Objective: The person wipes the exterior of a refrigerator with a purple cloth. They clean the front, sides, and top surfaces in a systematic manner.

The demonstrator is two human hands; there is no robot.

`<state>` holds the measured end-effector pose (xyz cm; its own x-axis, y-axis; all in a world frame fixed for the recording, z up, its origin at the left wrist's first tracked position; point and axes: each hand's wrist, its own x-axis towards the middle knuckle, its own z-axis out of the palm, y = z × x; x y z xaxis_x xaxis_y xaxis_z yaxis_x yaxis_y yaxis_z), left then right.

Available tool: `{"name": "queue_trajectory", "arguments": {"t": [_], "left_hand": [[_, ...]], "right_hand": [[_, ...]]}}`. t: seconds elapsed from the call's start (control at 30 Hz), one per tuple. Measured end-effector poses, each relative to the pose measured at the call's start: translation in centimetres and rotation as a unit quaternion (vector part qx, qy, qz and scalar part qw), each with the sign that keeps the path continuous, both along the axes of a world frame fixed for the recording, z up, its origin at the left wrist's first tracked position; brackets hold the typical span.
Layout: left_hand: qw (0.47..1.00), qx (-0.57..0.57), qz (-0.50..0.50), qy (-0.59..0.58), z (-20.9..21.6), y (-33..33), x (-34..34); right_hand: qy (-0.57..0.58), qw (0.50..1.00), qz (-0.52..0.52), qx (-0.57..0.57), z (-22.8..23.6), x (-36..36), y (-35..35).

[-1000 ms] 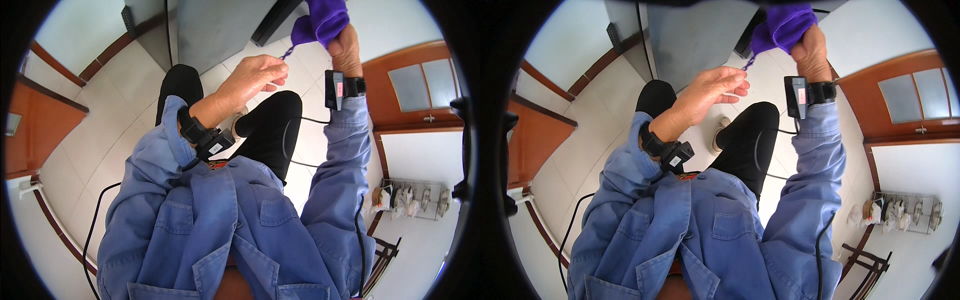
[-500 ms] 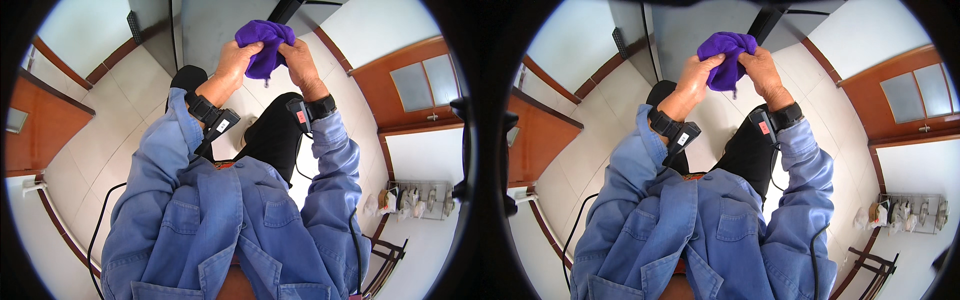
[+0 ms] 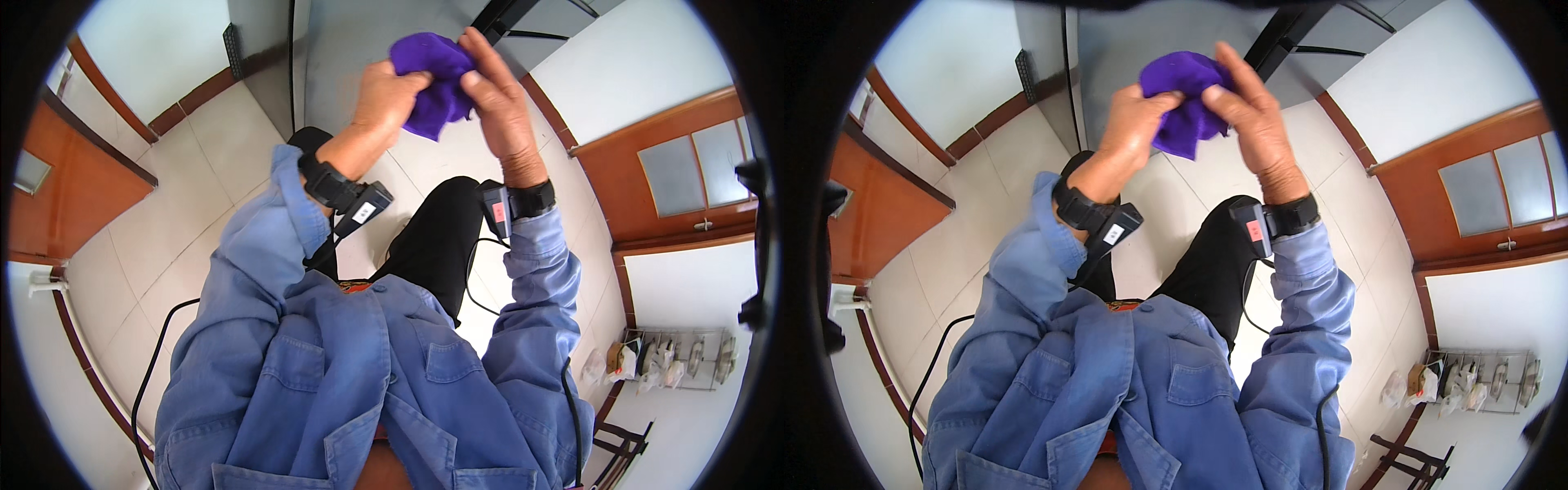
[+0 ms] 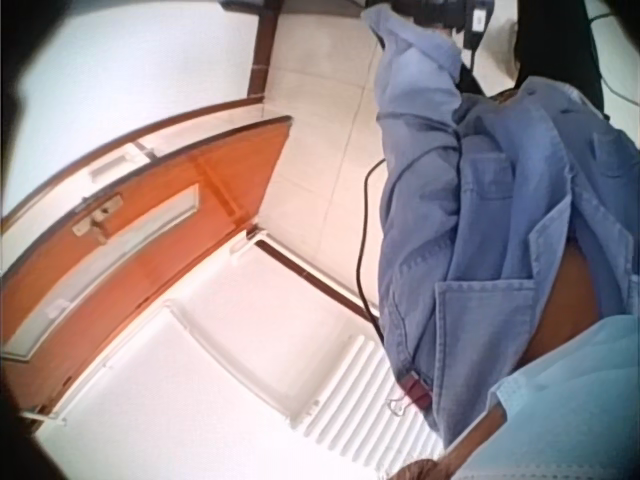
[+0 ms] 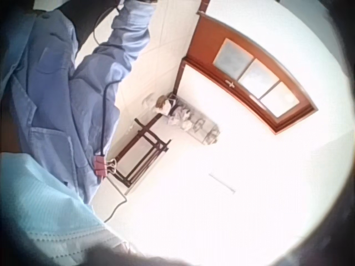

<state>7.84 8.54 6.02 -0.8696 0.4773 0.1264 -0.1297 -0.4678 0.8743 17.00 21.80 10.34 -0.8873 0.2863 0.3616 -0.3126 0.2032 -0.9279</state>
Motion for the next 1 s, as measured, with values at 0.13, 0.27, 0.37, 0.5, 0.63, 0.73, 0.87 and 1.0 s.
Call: {"name": "queue_trajectory", "arguments": {"t": [0.13, 0.27, 0.37, 0.5, 0.63, 0.73, 0.87, 1.0], "left_hand": [[0.997, 0.01, -0.076, -0.004, 0.5, 0.0, 0.3], [0.99, 0.072, -0.124, 0.013, 0.4, -0.4, 1.3], [0.989, 0.043, -0.129, 0.059, -1.1, -0.8, 3.7], [0.879, 0.164, -0.383, -0.234, -3.7, 0.1, 8.3], [0.891, 0.231, -0.35, -0.178, -4.0, 1.0, 9.7], [0.893, 0.246, -0.346, -0.148, -3.5, 0.5, 9.8], [0.885, 0.252, -0.343, -0.187, -2.4, -0.1, 10.0], [0.879, 0.244, -0.325, -0.248, -1.5, -0.2, 9.8]], "right_hand": [[-0.006, 0.99, 0.013, 0.139, -1.2, -1.1, -0.4], [0.029, 0.997, -0.043, -0.064, 0.1, -2.7, 1.9], [0.1, 0.975, -0.112, -0.164, 1.4, -4.3, 2.8], [0.122, 0.952, -0.049, -0.276, 1.5, -6.3, 1.6], [0.128, 0.908, -0.002, -0.398, 0.9, -7.5, 0.4], [0.14, 0.914, -0.019, -0.38, 0.8, -8.3, -0.1], [0.158, 0.955, -0.083, -0.238, 0.4, -9.2, -1.4], [0.171, 0.973, -0.135, 0.08, -0.3, -9.2, -2.6]]}}
